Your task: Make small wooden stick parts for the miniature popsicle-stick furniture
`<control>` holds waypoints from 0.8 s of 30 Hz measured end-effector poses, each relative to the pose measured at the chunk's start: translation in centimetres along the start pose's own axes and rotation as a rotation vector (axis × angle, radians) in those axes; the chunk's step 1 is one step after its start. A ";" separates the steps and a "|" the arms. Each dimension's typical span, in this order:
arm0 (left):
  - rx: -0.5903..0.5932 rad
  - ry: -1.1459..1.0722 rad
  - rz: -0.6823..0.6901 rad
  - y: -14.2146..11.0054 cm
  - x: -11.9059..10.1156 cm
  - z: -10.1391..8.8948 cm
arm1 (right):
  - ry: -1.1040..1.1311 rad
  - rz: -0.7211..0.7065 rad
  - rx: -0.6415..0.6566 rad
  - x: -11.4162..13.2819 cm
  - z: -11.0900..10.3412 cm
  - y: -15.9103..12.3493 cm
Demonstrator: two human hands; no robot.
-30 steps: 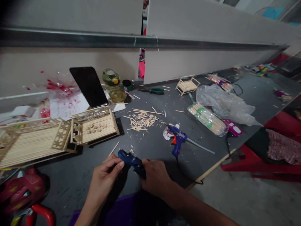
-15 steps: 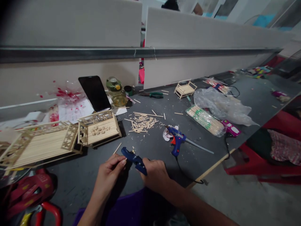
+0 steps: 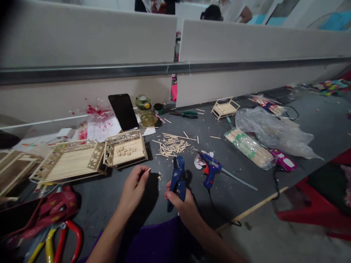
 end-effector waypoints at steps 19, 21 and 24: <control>0.147 0.497 0.298 4.5 -1.1 5.2 | 0.159 -0.260 0.097 -1.8 0.1 -0.9; 0.113 0.408 0.164 3.8 -0.1 3.2 | 0.158 -0.261 0.104 -1.8 0.1 -1.0; 0.097 0.359 0.008 2.1 1.4 1.5 | 0.169 -0.244 0.106 -1.9 0.1 -0.9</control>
Point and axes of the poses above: each hand's wrist, its own y-axis towards the middle knuckle, its own z-axis out of the palm, x = y × z, the point moved 5 cm from there along y, towards the middle knuckle, and after that the axes turned 15 degrees about -x, right-handed, at the moved point
